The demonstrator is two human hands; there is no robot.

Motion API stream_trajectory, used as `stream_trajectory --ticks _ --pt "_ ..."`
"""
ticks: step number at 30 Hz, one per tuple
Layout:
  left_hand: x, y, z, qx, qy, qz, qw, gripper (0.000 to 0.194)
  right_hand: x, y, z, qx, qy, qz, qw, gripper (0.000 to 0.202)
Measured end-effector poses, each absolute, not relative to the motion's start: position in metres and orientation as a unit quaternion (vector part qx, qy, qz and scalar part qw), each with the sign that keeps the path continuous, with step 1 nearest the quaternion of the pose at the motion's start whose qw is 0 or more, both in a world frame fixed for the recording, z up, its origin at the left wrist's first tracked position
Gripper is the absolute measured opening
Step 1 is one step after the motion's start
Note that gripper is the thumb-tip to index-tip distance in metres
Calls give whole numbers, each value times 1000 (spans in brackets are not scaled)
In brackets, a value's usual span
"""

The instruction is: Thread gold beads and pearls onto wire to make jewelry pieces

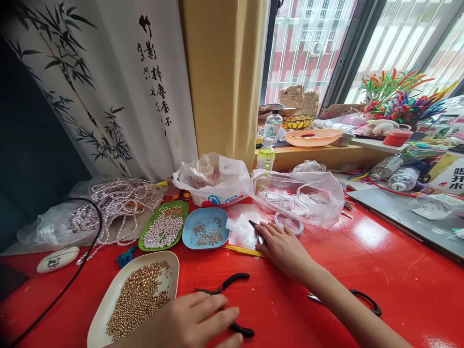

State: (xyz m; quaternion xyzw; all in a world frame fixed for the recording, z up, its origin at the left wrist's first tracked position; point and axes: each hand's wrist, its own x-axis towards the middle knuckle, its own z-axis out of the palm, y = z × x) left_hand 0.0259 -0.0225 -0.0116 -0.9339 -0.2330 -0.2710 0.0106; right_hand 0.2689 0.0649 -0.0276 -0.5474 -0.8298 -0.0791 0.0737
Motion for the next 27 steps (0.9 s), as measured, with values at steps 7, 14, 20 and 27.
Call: stream_trajectory --ticks 7,14,20,27 --pt "29 -18 -30 -954 -258 -117 95 20 236 73 -17 -521 -843 -103 82 42" --pt "29 -18 -36 -954 -258 -102 116 26 222 99 -31 -566 -811 -122 91 36" --pt "33 -18 -30 -956 -262 -71 113 26 229 112 -15 -570 -806 -91 131 35" --pt "32 -14 -18 -963 -245 -29 105 22 187 95 15 -508 -855 -47 94 20"
